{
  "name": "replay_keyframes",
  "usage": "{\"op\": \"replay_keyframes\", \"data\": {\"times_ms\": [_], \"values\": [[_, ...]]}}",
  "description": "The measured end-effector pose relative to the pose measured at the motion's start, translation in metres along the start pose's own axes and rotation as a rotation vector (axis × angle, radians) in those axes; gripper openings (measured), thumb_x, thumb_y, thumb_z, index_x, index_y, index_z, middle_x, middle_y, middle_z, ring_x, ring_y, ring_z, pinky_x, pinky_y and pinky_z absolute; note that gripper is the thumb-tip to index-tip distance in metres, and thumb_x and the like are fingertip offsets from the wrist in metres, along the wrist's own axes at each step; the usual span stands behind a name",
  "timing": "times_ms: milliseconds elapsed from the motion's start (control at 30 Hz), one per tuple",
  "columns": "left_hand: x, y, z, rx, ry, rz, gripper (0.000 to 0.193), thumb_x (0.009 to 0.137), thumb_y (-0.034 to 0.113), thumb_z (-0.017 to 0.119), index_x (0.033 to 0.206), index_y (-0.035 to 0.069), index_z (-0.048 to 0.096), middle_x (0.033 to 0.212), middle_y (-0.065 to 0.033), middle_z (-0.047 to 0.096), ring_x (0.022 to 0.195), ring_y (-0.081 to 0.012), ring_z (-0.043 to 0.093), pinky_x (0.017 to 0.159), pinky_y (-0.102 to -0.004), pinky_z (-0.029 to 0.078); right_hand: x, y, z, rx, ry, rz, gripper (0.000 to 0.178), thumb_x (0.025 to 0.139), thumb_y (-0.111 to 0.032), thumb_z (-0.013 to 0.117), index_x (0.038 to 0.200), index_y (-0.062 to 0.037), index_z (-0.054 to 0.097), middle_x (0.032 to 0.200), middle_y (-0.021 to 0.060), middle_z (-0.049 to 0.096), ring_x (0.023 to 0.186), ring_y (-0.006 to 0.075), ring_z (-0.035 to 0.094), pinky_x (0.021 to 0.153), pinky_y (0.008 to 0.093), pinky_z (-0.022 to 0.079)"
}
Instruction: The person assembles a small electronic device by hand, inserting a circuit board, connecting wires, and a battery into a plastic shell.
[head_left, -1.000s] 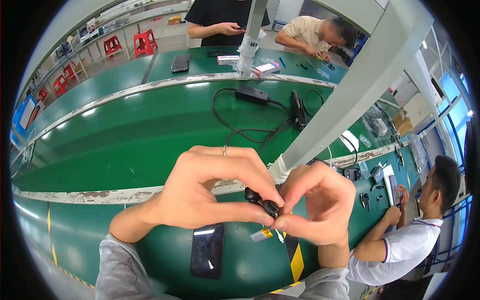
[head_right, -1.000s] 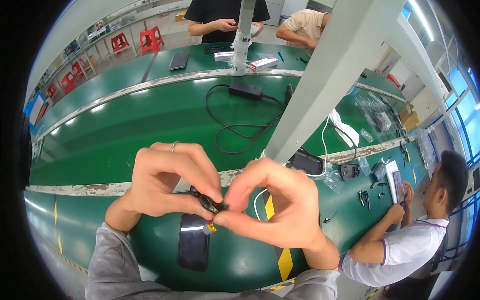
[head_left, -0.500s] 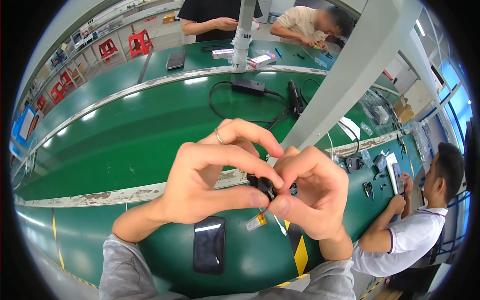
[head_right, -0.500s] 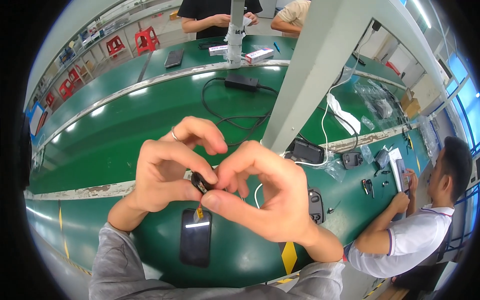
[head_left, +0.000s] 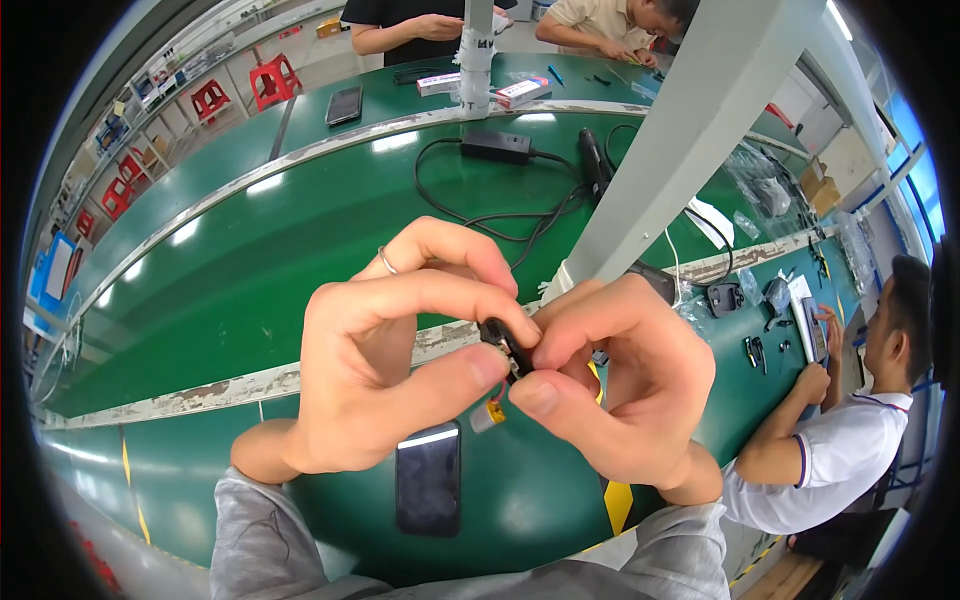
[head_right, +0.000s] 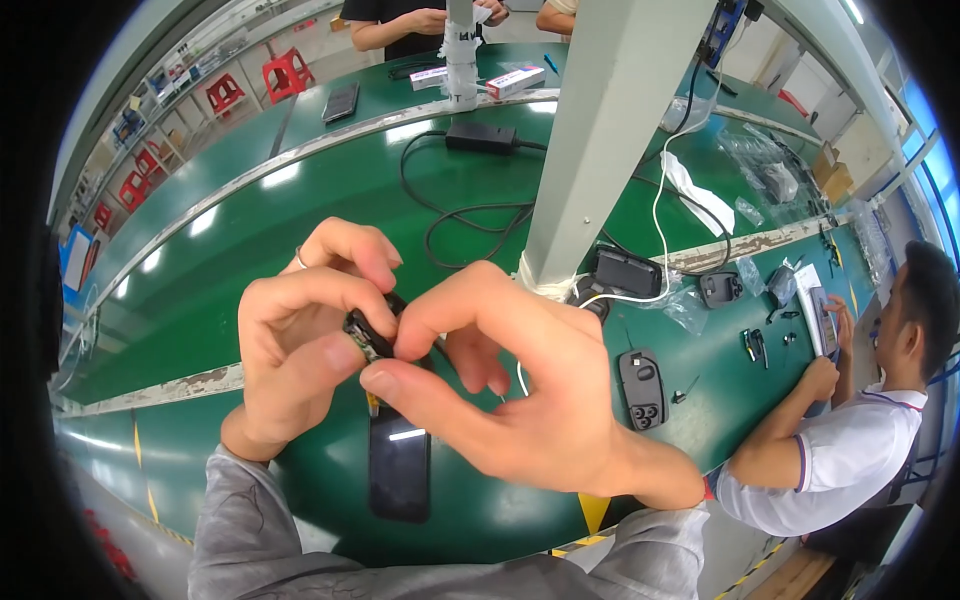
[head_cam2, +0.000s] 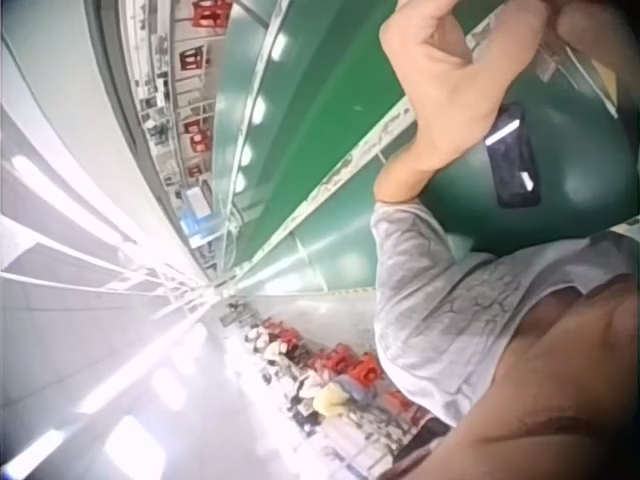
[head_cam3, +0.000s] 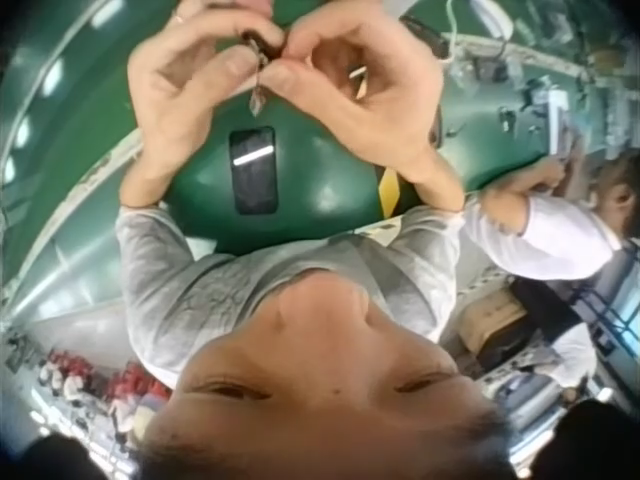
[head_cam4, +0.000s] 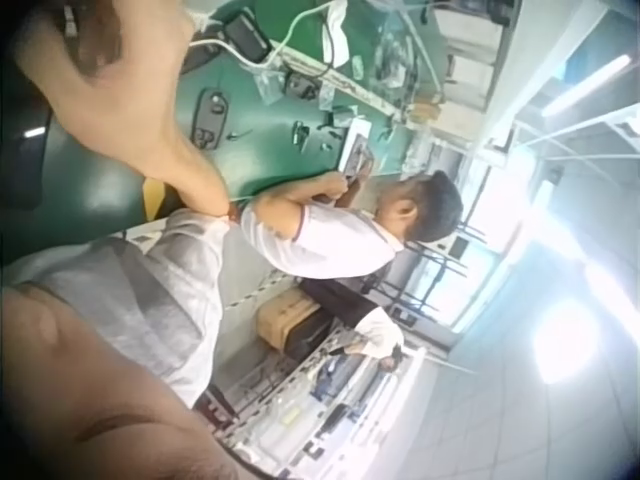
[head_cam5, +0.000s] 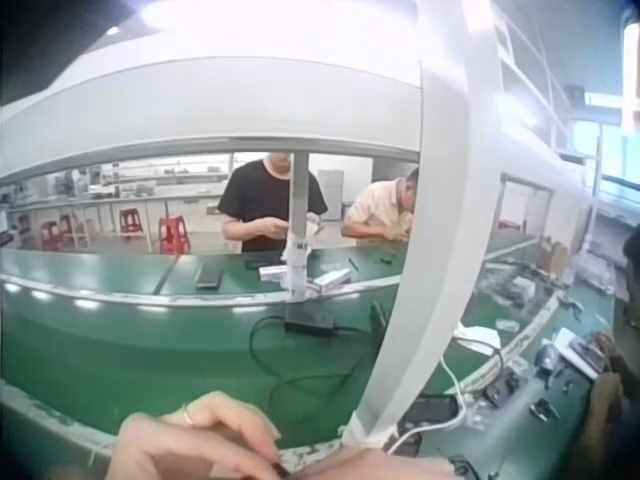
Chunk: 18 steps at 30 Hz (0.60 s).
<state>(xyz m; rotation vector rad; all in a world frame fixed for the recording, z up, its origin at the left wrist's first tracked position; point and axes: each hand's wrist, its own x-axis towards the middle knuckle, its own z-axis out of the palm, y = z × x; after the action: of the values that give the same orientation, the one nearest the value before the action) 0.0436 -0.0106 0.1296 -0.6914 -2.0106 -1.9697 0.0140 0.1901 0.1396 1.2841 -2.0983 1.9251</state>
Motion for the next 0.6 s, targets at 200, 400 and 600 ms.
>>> {"op": "replay_keyframes", "data": {"times_ms": [200,400,600], "values": [[-0.001,-0.001,-0.005,-0.333,0.040,-0.039,0.023,0.089,0.005,0.060,0.106,-0.007,0.068,0.118,-0.0174,0.057,0.101,-0.0200,0.055,0.093,-0.0352,0.046,-0.003,0.002,0.001,-0.021,-0.064,-0.059,0.032,0.079,0.003,0.076,0.104,0.0053,0.056,0.094,0.0151,0.066,0.060,0.0065,0.054,0.053,0.0194,0.039],[-0.004,-0.004,-0.001,-0.367,-0.009,-0.065,0.025,0.092,0.011,0.056,0.105,-0.008,0.066,0.122,-0.0197,0.057,0.106,-0.0223,0.057,0.093,-0.0361,0.047,-0.005,0.003,0.008,-0.020,0.007,-0.066,0.037,0.078,0.004,0.077,0.107,0.0077,0.055,0.094,0.0153,0.066,0.059,0.0081,0.060,0.050,0.0187,0.042],[-0.006,-0.006,0.005,-0.407,0.023,-0.089,0.027,0.091,0.013,0.054,0.103,-0.009,0.065,0.120,-0.0218,0.058,0.109,-0.0251,0.058,0.096,-0.0382,0.045,-0.008,0.012,0.012,-0.036,0.044,-0.178,0.034,0.079,0.005,0.078,0.105,0.0099,0.057,0.091,0.0162,0.066,0.059,0.0102,0.065,0.047,0.0193,0.045]]}}
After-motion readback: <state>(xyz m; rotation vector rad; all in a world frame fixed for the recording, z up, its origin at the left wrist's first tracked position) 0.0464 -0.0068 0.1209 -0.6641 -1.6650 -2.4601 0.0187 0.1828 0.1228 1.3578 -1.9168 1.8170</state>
